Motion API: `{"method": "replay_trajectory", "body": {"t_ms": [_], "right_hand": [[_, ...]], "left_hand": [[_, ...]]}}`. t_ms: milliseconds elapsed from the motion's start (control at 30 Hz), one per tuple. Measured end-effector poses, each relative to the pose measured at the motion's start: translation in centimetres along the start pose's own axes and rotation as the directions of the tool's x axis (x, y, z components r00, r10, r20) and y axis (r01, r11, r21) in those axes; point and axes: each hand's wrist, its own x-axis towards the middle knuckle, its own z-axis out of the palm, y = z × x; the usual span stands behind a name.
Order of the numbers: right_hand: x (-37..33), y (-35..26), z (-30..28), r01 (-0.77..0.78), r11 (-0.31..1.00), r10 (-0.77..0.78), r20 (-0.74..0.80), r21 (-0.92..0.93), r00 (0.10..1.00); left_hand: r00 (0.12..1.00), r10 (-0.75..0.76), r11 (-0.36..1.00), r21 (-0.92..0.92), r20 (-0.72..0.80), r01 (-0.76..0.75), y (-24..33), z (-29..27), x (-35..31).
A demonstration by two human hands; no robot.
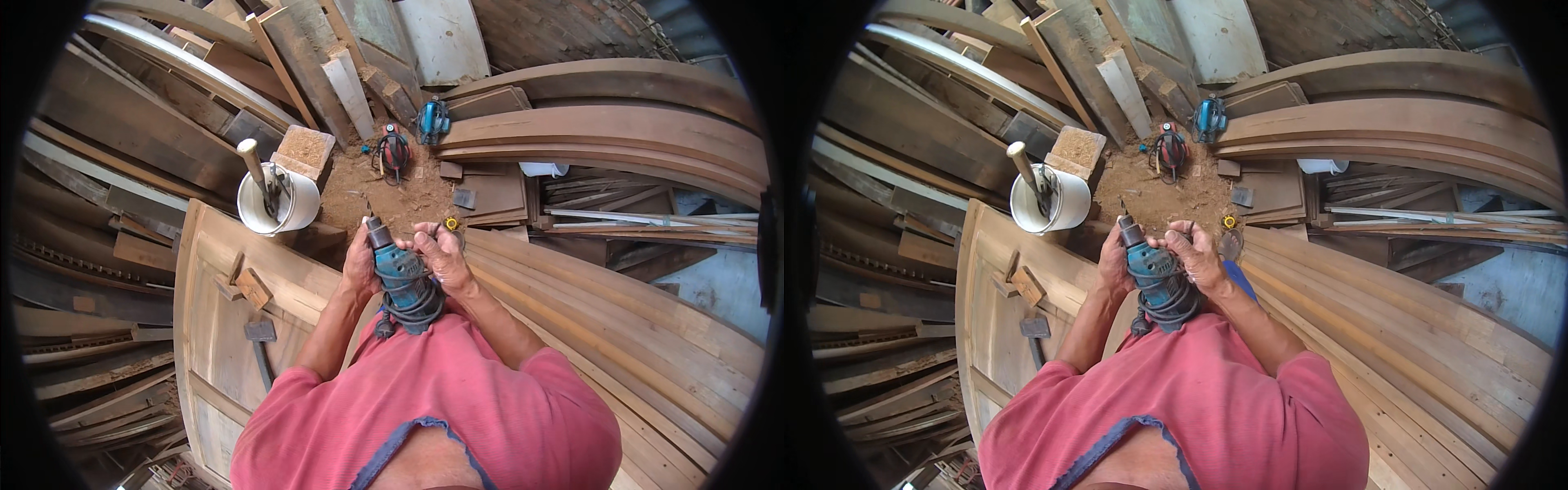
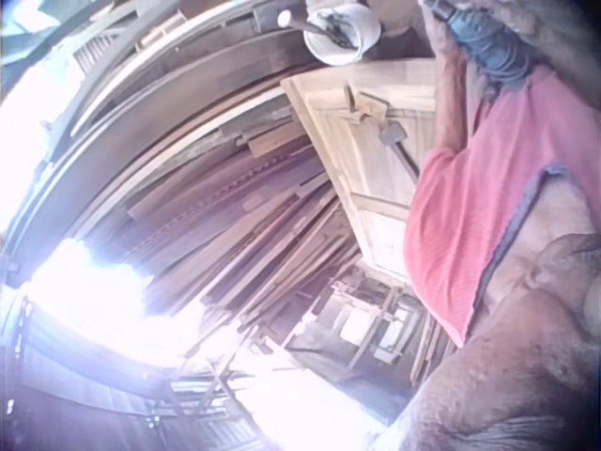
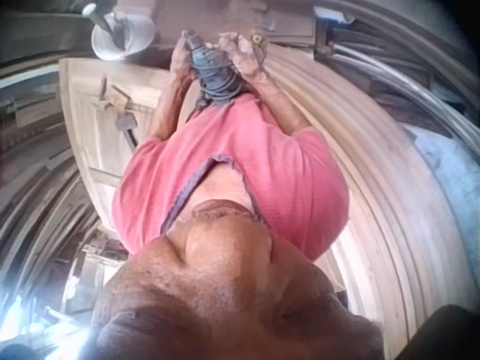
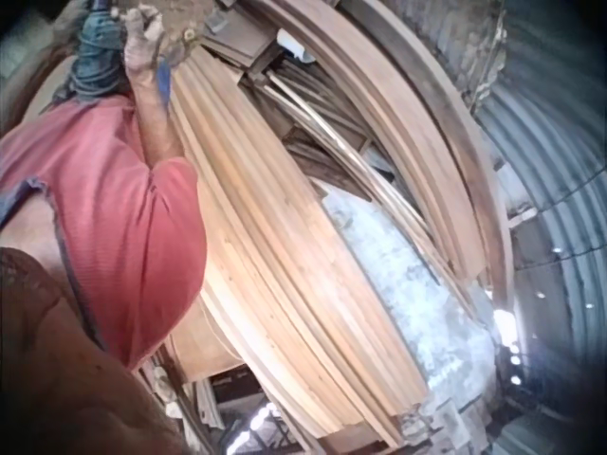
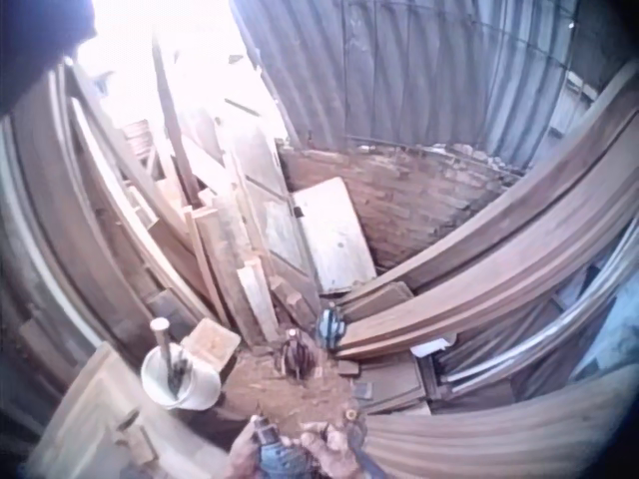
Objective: The person prepares a wooden door for repair by organizing small hardware components from a container and a plastic bag, and then checks a power drill.
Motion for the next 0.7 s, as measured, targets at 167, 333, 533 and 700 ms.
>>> {"method": "replay_trajectory", "body": {"t_ms": [167,333,533,700], "right_hand": [[-0.9,-2.3,-4.1,-0.013,0.912,-0.051,-0.145,-0.411,0.988],[-1.3,-4.4,-4.8,-0.063,0.854,0.142,0.116,-0.516,0.983],[3.1,-9.2,-3.8,-0.041,0.341,-0.042,-0.059,-0.939,0.997],[9.1,-7.5,0.1,0.261,-0.058,-0.042,0.264,-0.963,0.964]], "left_hand": [[0.997,0.072,0.988,0.14,-0.03,-0.068,-0.2,0.3,2.9],[0.994,0.063,0.99,0.13,-0.089,-0.051,-0.8,1.0,2.9],[0.98,0.187,0.937,0.287,0.062,-0.197,0.0,1.3,2.7],[0.952,0.303,0.935,0.18,0.041,-0.305,1.3,-1.9,-0.5]]}}
